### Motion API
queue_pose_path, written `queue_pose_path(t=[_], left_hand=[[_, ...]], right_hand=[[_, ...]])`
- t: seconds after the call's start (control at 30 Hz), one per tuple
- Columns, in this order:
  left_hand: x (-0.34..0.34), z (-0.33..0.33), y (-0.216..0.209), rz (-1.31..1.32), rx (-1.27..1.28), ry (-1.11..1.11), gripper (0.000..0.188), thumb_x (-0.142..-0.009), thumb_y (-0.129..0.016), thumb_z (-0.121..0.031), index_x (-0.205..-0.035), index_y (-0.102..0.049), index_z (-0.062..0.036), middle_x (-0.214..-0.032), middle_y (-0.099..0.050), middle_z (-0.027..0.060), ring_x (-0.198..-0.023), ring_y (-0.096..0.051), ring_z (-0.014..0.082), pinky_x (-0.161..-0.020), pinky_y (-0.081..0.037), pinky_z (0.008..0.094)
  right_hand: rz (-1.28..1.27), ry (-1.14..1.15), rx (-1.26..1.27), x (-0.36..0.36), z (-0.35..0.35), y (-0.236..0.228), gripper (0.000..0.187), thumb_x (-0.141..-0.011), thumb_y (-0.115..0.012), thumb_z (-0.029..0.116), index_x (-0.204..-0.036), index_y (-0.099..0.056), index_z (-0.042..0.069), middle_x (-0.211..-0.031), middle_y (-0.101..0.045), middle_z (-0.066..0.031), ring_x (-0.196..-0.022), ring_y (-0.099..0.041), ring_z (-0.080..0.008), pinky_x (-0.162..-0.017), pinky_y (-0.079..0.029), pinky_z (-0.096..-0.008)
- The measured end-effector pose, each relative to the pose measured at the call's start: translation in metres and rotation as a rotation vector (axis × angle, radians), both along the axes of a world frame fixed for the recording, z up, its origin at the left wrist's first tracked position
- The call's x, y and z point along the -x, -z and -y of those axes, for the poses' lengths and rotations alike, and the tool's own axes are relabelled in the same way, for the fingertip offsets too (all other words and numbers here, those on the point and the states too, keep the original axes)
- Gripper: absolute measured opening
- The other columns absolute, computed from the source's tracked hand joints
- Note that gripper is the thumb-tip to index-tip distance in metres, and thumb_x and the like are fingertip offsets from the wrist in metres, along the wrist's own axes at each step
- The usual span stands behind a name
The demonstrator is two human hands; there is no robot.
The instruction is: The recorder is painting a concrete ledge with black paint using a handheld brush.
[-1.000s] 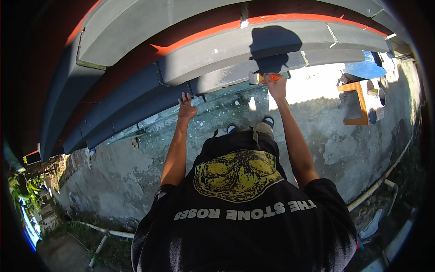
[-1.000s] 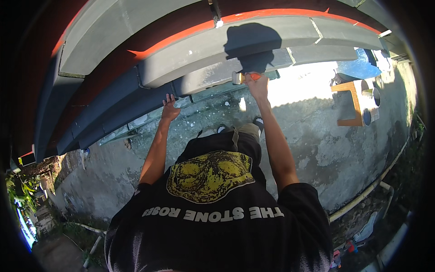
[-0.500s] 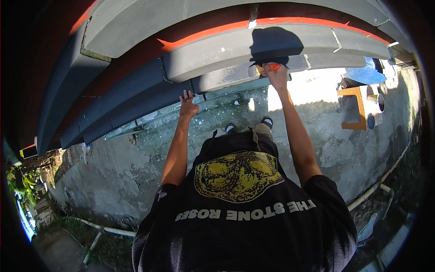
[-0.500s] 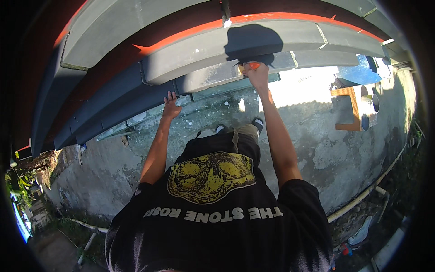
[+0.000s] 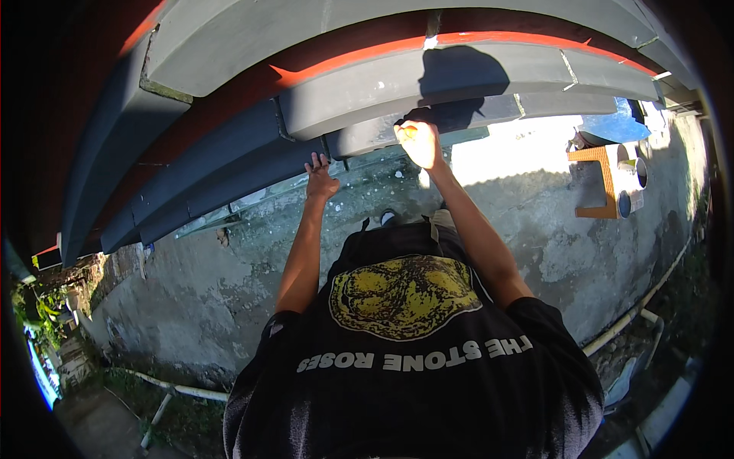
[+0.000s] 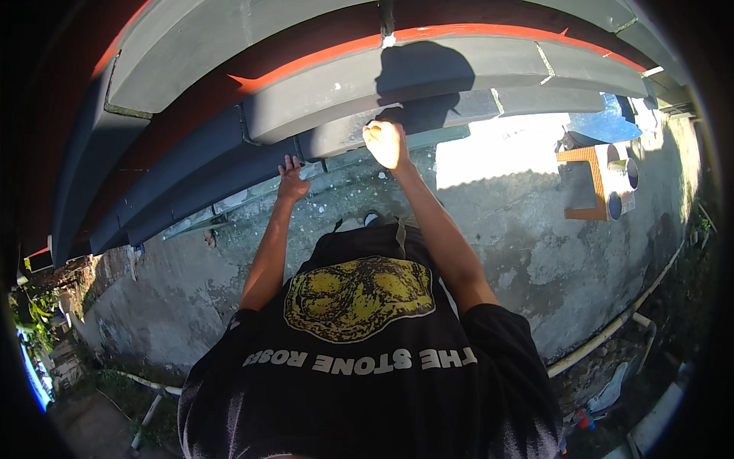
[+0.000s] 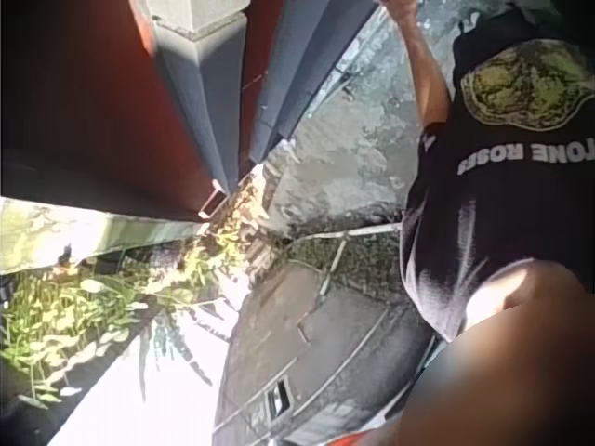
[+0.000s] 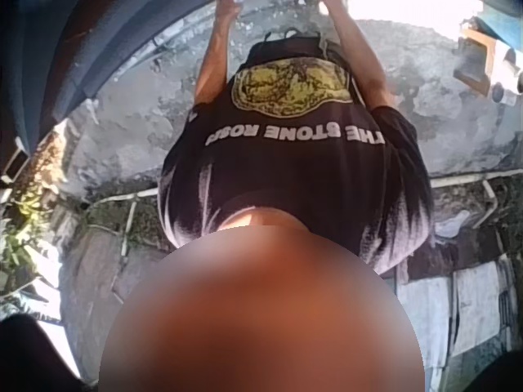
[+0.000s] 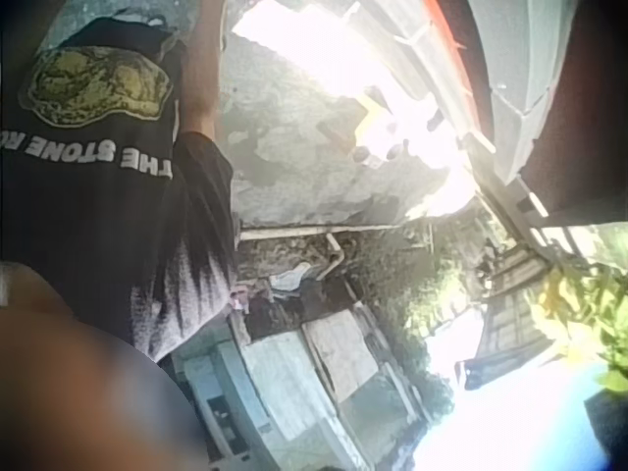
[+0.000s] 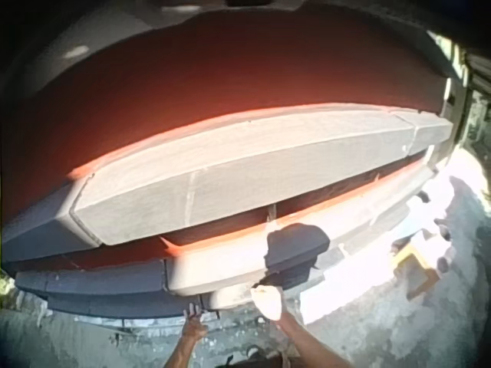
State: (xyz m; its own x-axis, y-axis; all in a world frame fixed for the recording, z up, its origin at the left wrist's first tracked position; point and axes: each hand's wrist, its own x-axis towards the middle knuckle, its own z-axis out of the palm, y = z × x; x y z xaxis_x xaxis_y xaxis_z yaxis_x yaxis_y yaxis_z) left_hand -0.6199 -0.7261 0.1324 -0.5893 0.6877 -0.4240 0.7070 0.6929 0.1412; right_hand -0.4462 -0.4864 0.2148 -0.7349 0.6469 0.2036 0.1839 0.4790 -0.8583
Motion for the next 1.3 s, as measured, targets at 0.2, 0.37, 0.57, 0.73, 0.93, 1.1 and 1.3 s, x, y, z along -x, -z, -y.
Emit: queue_pose_path(t=[0.2, 0.37, 0.57, 0.73, 0.93, 1.1, 1.3], left_hand=[[0.007, -0.005, 0.007, 0.018, -0.075, 0.018, 0.087, -0.073, -0.061, -0.028, -0.144, -0.022, 0.0034, -0.150, -0.015, 0.0306, -0.137, -0.016, 0.0498, -0.115, -0.016, 0.0499], [0.001, 0.005, 0.000, 0.005, -0.050, 0.017, 0.087, -0.073, -0.061, -0.028, -0.145, -0.022, 0.0029, -0.150, -0.014, 0.0305, -0.137, -0.015, 0.0520, -0.115, -0.017, 0.0500], [0.001, 0.001, 0.005, -0.052, 0.036, 0.040, 0.092, -0.074, -0.063, -0.032, -0.145, -0.019, 0.0053, -0.153, -0.018, 0.0206, -0.144, -0.009, 0.0347, -0.116, -0.008, 0.0513], [0.002, -0.001, -0.003, 0.061, -0.056, -0.067, 0.090, -0.074, -0.063, -0.030, -0.145, -0.020, 0.0031, -0.152, -0.013, 0.0255, -0.142, -0.013, 0.0381, -0.117, -0.011, 0.0465], [0.008, 0.011, 0.005, 0.071, -0.074, -0.052, 0.088, -0.074, -0.062, -0.029, -0.145, -0.021, 0.0037, -0.151, -0.014, 0.0278, -0.142, -0.013, 0.0385, -0.116, -0.011, 0.0474], [0.006, 0.003, -0.005, 0.056, -0.031, -0.010, 0.089, -0.073, -0.061, -0.029, -0.145, -0.021, 0.0046, -0.151, -0.014, 0.0277, -0.142, -0.013, 0.0387, -0.117, -0.011, 0.0469], [0.009, 0.005, -0.001, 0.078, -0.044, -0.034, 0.089, -0.073, -0.060, -0.029, -0.146, -0.019, -0.0001, -0.152, -0.012, 0.0263, -0.139, -0.014, 0.0451, -0.115, -0.017, 0.0469]], right_hand=[[-0.148, 0.078, 0.075, -0.017, -0.025, 0.025, 0.023, -0.081, -0.068, 0.024, -0.082, -0.067, 0.001, -0.069, -0.064, -0.0189, -0.063, -0.063, -0.0344, -0.060, -0.049, -0.0351], [0.138, 0.458, -0.406, -0.097, -0.123, -0.009, 0.015, -0.083, -0.066, 0.015, -0.082, -0.068, 0.000, -0.073, -0.065, -0.0160, -0.060, -0.063, -0.0293, -0.058, -0.050, -0.0325], [0.208, 0.175, -0.387, -0.017, -0.018, 0.025, 0.011, -0.082, -0.062, 0.014, -0.088, -0.067, 0.006, -0.092, -0.065, -0.0161, -0.077, -0.065, -0.0356, -0.066, -0.054, -0.0402], [-0.110, -0.162, -0.056, 0.048, 0.079, 0.019, 0.014, -0.083, -0.065, 0.016, -0.088, -0.067, 0.002, -0.074, -0.065, -0.0155, -0.071, -0.064, -0.0324, -0.066, -0.050, -0.0372], [0.129, 0.454, -0.224, -0.036, -0.043, 0.010, 0.025, -0.086, -0.065, 0.027, -0.079, -0.068, 0.003, -0.075, -0.066, -0.0183, -0.066, -0.064, -0.0355, -0.059, -0.051, -0.0402], [0.054, 0.551, -0.438, -0.049, -0.061, -0.003, 0.021, -0.088, -0.059, 0.021, -0.080, -0.068, 0.004, -0.075, -0.064, -0.0178, -0.066, -0.063, -0.0362, -0.059, -0.052, -0.0405], [-0.140, -0.109, -0.116, 0.050, 0.080, 0.008, 0.013, -0.085, -0.063, 0.017, -0.081, -0.067, 0.005, -0.076, -0.065, -0.0112, -0.072, -0.062, -0.0311, -0.066, -0.051, -0.0388]])
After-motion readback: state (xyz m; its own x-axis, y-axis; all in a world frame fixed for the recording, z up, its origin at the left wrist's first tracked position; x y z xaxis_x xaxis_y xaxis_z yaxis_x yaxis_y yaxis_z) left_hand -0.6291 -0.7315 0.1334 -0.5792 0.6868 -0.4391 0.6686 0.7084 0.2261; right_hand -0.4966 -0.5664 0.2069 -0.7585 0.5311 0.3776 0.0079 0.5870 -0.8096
